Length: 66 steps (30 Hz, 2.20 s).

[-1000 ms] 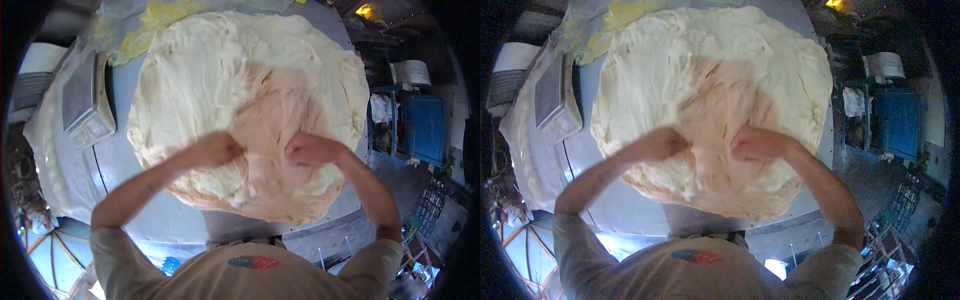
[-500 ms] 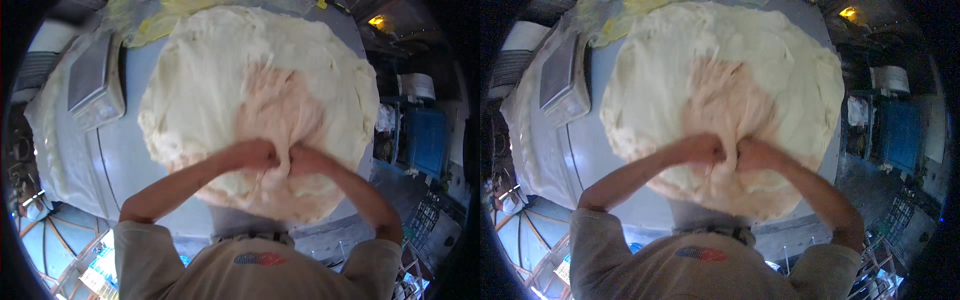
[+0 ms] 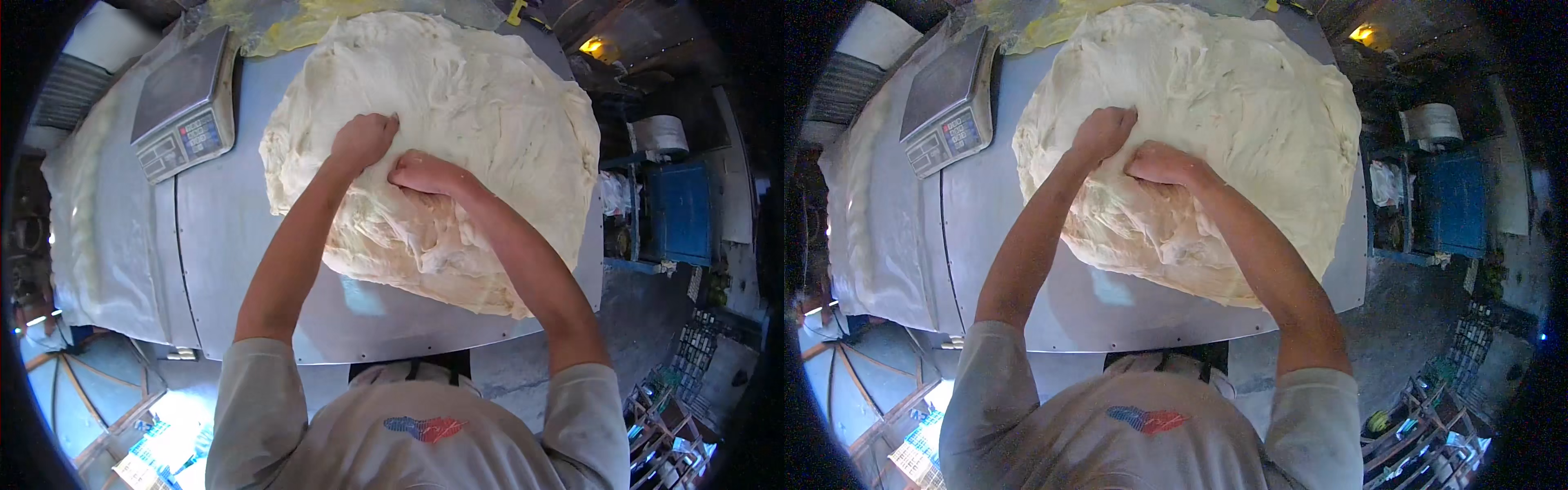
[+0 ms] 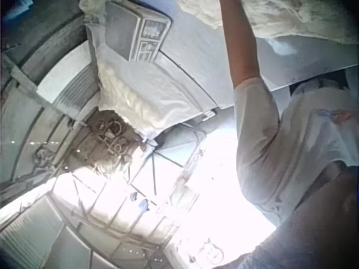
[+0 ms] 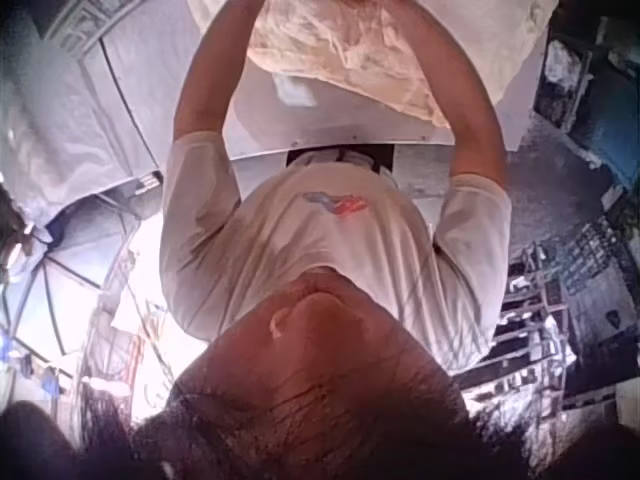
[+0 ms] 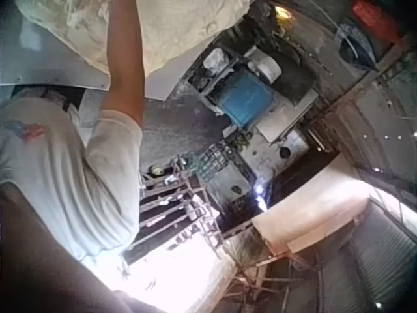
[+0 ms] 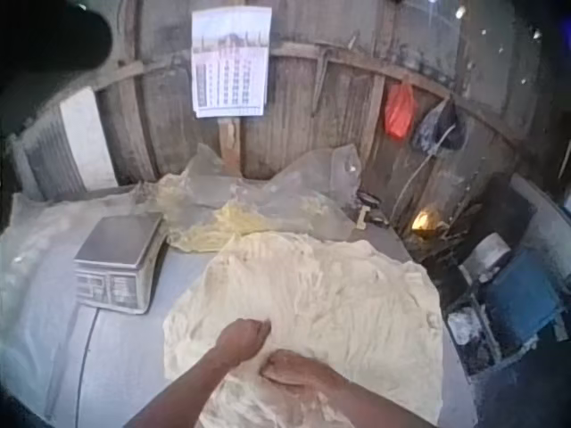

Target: The person prepares dough by gathering it from a mixing container and kneading it on a stainless steel table. They stretch and fold the large mass of dough by hand before covering it with a plastic sheet.

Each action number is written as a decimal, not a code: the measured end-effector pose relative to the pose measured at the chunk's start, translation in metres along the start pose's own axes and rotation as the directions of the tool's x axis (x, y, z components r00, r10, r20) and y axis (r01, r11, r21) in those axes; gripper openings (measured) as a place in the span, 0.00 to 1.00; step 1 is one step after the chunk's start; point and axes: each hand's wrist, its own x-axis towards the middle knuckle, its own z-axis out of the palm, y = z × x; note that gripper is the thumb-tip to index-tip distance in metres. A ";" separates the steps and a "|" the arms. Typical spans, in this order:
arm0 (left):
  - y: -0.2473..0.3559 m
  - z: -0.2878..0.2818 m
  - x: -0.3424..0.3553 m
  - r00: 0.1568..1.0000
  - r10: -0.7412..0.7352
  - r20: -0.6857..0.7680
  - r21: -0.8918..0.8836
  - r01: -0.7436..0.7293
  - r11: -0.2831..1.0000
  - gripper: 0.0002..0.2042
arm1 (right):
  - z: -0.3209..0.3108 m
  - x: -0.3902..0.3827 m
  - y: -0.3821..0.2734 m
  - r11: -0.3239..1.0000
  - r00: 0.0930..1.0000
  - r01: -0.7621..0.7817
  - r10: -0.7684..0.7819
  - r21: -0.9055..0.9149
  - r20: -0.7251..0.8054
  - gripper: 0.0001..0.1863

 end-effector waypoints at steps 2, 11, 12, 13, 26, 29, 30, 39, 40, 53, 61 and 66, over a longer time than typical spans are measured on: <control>-0.001 0.006 -0.013 0.998 -0.050 0.023 0.019 0.049 0.999 0.24 | 0.010 -0.003 0.004 0.990 0.992 -0.092 0.081 0.109 0.101 0.16; -0.092 0.065 -0.171 0.827 0.560 0.043 -0.341 -0.515 0.787 0.12 | 0.107 -0.080 -0.018 0.989 0.865 -0.146 0.109 0.037 0.490 0.21; -0.090 0.067 -0.180 0.908 0.375 0.187 -0.525 -0.230 0.819 0.12 | 0.123 -0.081 -0.012 0.988 0.902 -0.145 0.156 -0.058 0.403 0.21; -0.091 0.071 -0.190 0.934 0.161 0.320 -0.641 0.088 0.762 0.14 | 0.142 -0.080 -0.004 0.979 0.930 -0.143 0.184 -0.149 0.317 0.22; -0.076 0.056 -0.132 0.971 -0.113 0.212 -0.670 0.229 0.706 0.18 | 0.170 -0.034 0.015 0.805 0.951 0.118 -0.259 0.582 0.166 0.22; -0.066 0.057 -0.140 0.986 -0.158 0.047 -0.322 0.164 0.932 0.18 | 0.126 -0.053 -0.018 0.959 0.950 0.010 -0.098 0.284 0.296 0.17; -0.049 0.061 -0.156 0.978 -0.202 -0.052 -0.201 0.188 0.961 0.15 | 0.135 -0.071 -0.014 0.993 0.949 0.053 -0.083 0.107 0.305 0.15; 0.129 0.033 -0.083 0.949 0.189 0.250 -0.287 -0.114 0.951 0.10 | -0.088 -0.167 0.097 0.888 0.954 -0.275 0.298 0.368 -0.006 0.12; 0.133 0.055 -0.064 0.901 0.196 0.388 -0.199 -0.126 0.972 0.11 | -0.083 -0.173 0.108 0.889 0.951 -0.276 0.307 0.365 -0.027 0.12; 0.114 0.120 -0.150 0.489 0.084 0.868 -0.138 0.076 0.988 0.17 | 0.104 -0.220 0.136 0.862 0.942 -0.302 0.205 0.407 0.264 0.24; 0.108 0.154 -0.162 0.717 0.067 0.694 -0.260 0.163 0.952 0.18 | 0.133 -0.204 0.174 0.952 0.968 -0.119 0.048 0.283 0.246 0.18; 0.137 0.139 -0.156 0.761 -0.177 0.624 0.010 0.218 0.976 0.17 | 0.078 -0.197 0.151 0.855 0.791 -0.411 0.161 0.317 0.591 0.15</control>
